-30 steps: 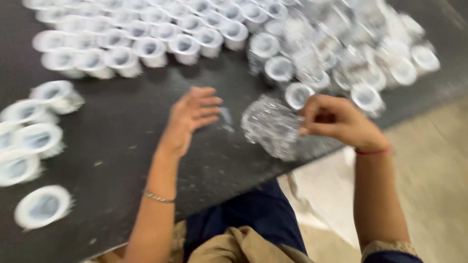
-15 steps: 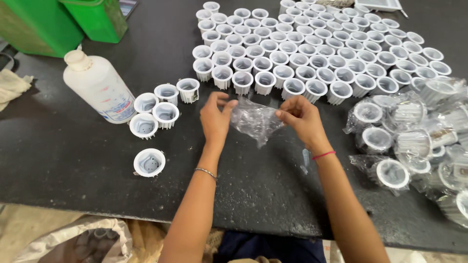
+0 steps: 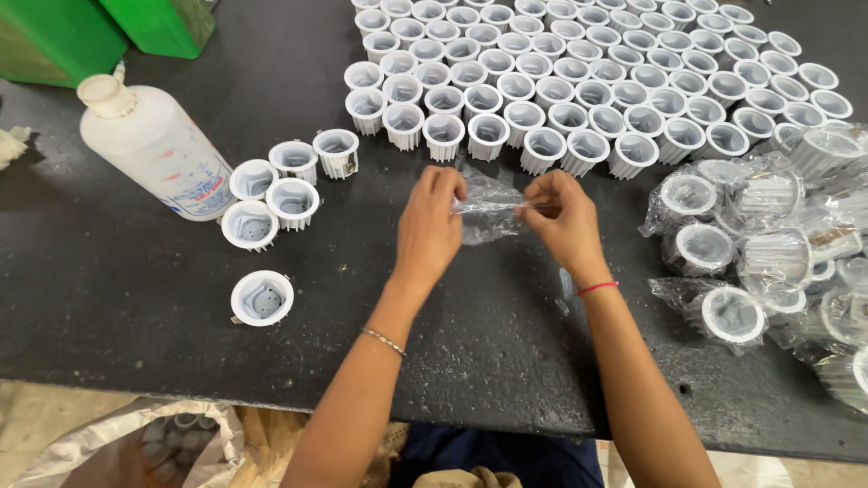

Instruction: The person picks up white plastic lamp holders one at a time from the table, wraps each in a sheet of bubble wrap by hand, and places the wrapped holder onto a growing pile of wrapped holders on the right side of the table.

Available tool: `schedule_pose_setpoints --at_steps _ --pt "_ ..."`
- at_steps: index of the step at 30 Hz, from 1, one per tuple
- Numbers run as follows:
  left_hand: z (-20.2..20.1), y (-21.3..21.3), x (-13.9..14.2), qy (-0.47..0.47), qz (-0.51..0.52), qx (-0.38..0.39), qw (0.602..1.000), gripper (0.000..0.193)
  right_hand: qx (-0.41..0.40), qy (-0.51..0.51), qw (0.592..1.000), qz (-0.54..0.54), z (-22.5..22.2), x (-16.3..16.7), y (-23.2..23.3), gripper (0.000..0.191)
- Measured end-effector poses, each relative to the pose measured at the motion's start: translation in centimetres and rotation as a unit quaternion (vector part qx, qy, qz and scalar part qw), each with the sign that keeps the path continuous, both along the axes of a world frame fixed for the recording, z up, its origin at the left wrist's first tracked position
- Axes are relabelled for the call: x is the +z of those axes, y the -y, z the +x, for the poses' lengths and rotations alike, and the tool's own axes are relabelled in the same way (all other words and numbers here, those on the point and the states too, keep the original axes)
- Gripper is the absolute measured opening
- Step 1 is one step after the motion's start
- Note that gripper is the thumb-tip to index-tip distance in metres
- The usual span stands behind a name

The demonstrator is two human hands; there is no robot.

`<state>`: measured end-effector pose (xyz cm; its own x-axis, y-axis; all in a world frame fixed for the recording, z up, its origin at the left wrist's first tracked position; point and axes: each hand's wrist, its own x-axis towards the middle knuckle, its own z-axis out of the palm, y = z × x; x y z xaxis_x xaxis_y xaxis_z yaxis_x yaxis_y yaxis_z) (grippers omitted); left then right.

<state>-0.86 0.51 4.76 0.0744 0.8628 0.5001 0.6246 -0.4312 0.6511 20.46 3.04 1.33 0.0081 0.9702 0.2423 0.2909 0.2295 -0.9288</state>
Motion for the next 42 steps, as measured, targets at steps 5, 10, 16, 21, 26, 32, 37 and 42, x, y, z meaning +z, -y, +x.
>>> schedule_pose_setpoints --at_steps 5,10,16,21,26,32,37,42 --pt "0.9 0.2 -0.6 -0.002 0.048 0.018 0.999 0.018 -0.063 0.199 0.947 0.245 -1.4 2.4 1.6 0.045" --pt "1.3 0.4 -0.2 0.011 0.064 0.08 0.995 0.014 -0.029 0.175 0.977 0.121 -3.5 2.3 3.9 0.018" --pt "2.3 1.2 -0.1 0.133 0.049 -0.071 0.987 0.01 0.092 0.237 0.953 0.166 -3.8 -1.4 1.7 0.036" --pt "3.4 2.5 -0.5 0.134 0.003 -0.244 0.96 0.018 0.113 0.15 0.95 0.251 -2.1 -2.1 0.7 0.068" --pt "3.4 3.1 -0.3 0.095 -0.105 -0.342 0.929 0.014 0.037 0.071 0.992 0.1 -1.7 -1.4 1.3 0.051" --pt "2.6 3.0 0.1 0.11 -0.188 -0.445 0.869 0.016 -0.03 0.09 0.982 0.166 -2.0 -0.8 0.6 0.086" --pt "2.0 2.4 0.0 0.24 -0.196 -0.402 0.861 0.016 0.028 0.097 0.971 0.218 -1.3 0.0 1.0 0.086" --pt "-1.1 -1.9 -1.8 0.233 -0.087 -0.032 0.968 0.028 0.116 0.076 0.981 0.14 -2.1 -0.2 1.5 0.091"
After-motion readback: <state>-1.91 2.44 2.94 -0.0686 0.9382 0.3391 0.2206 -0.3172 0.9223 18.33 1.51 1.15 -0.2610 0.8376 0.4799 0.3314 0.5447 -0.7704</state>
